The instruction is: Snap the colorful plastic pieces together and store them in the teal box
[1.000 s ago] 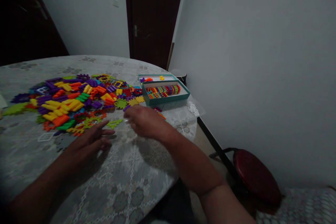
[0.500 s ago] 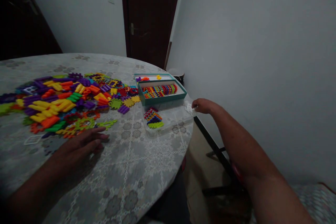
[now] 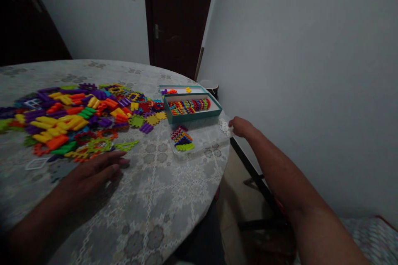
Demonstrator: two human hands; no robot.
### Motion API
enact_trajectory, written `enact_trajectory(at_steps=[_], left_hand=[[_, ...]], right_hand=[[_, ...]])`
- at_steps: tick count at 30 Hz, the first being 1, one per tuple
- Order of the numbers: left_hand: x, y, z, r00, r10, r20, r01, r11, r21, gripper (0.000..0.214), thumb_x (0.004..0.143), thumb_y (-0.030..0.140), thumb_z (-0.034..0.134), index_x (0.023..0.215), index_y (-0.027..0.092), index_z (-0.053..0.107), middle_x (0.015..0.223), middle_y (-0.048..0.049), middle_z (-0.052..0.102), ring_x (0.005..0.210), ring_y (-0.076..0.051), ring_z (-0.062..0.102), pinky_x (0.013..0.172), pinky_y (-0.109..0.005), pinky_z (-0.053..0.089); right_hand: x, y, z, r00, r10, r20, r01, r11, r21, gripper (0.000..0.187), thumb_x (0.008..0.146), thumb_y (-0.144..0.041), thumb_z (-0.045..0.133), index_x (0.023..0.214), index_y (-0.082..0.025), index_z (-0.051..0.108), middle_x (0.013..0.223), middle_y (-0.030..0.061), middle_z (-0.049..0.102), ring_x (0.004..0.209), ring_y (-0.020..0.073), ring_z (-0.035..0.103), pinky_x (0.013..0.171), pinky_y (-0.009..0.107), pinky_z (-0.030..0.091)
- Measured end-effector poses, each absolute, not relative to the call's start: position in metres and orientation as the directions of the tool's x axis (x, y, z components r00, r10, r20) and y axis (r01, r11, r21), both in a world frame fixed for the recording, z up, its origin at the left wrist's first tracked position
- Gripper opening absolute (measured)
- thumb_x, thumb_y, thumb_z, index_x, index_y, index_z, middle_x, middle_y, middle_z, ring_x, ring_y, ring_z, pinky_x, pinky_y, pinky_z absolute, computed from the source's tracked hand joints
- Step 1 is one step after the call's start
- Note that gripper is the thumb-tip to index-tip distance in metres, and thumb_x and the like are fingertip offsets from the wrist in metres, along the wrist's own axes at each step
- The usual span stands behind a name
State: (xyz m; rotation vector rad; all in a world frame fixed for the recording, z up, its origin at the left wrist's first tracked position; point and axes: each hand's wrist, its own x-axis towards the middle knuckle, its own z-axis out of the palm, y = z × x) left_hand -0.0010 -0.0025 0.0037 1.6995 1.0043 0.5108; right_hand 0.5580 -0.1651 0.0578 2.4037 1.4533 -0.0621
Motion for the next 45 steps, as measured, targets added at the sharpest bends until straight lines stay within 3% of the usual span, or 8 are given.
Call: enact_trajectory(at_steps=[8,14,21,25,28,33,40,45], left_hand=[[-0.002,0.000,-0.005,0.559,0.821,-0.120,0.357,-0.108,0.928,0.059,0.082,0.060,0.079,0.130,0.026,0.078,0.119,-0.0159,0.086,0.083,-0.030,0.079,0.082,-0.046,0.066],[-0.004,0.001,0.002,0.454,0.890,-0.035,0.363,-0.149,0.920,0.047,0.080,0.057,0.076,0.116,0.029,0.083,0.105,-0.0101,0.087,0.075,-0.029,0.077,0.070,-0.042,0.066],[-0.020,0.010,0.026,-0.217,0.933,0.286,0.282,-0.221,0.934,0.024,0.082,0.040,0.075,0.103,0.030,0.083,0.074,0.0026,0.073,0.067,-0.021,0.069,0.062,-0.032,0.057],[-0.034,0.030,0.024,-0.372,0.877,0.303,0.073,-0.298,0.952,0.029,0.080,0.035,0.074,0.106,0.022,0.079,0.080,0.0003,0.074,0.063,-0.015,0.063,0.061,-0.028,0.054],[-0.046,0.043,0.017,-0.459,0.851,0.256,0.053,-0.262,0.964,0.031,0.079,0.034,0.073,0.107,0.020,0.076,0.090,-0.0019,0.076,0.069,-0.016,0.065,0.064,-0.028,0.056],[-0.054,0.053,0.001,-0.487,0.842,0.232,0.109,-0.206,0.973,0.026,0.083,0.032,0.069,0.107,0.021,0.074,0.102,-0.0040,0.078,0.096,-0.022,0.074,0.089,-0.035,0.062],[-0.047,0.042,-0.006,-0.361,0.891,0.273,0.289,-0.172,0.942,0.025,0.094,0.030,0.062,0.113,0.019,0.074,0.114,-0.0102,0.081,0.107,-0.026,0.076,0.101,-0.041,0.059],[-0.037,0.030,-0.008,-0.062,0.908,0.415,0.593,-0.301,0.747,0.030,0.099,0.021,0.058,0.124,0.021,0.074,0.126,-0.0128,0.079,0.121,-0.029,0.072,0.113,-0.044,0.055]], right_hand=[[0.545,-0.165,0.055,0.385,0.909,-0.159,0.913,-0.351,0.210,0.045,0.096,-0.009,0.062,0.132,-0.024,0.085,0.138,0.0137,0.074,0.121,0.0244,0.073,0.106,0.029,0.051],[0.539,-0.164,0.054,0.396,0.897,-0.195,0.911,-0.356,0.209,0.035,0.091,-0.007,0.065,0.111,-0.018,0.091,0.116,0.0155,0.082,0.104,0.0253,0.078,0.097,0.030,0.056],[0.502,-0.183,0.066,0.339,0.940,0.046,0.916,-0.340,0.211,0.037,0.100,-0.010,0.054,0.117,-0.015,0.086,0.123,0.0191,0.076,0.100,0.0258,0.076,0.091,0.034,0.059],[0.420,-0.186,0.064,-0.056,0.960,0.276,0.996,0.072,-0.048,0.026,0.103,-0.018,0.056,0.113,-0.019,0.079,0.113,0.0142,0.076,0.100,0.0263,0.075,0.092,0.038,0.061],[0.336,-0.177,0.065,-0.272,0.915,0.297,0.900,0.351,-0.257,0.025,0.106,-0.016,0.054,0.118,-0.023,0.074,0.115,0.0110,0.075,0.100,0.0232,0.075,0.089,0.036,0.061],[0.225,-0.116,0.056,-0.449,0.880,0.153,0.784,0.470,-0.406,0.023,0.107,-0.022,0.061,0.127,-0.024,0.072,0.127,0.0108,0.074,0.113,0.0245,0.073,0.100,0.039,0.060],[0.185,-0.018,0.009,-0.102,0.982,0.159,0.969,0.134,-0.206,0.035,0.100,-0.026,0.070,0.136,-0.022,0.072,0.137,0.0170,0.071,0.118,0.0320,0.071,0.095,0.038,0.058],[0.191,-0.022,-0.021,-0.062,0.981,0.182,0.970,0.102,-0.220,0.026,0.103,-0.035,0.067,0.125,-0.021,0.074,0.124,0.0154,0.071,0.111,0.0292,0.071,0.093,0.036,0.055]])
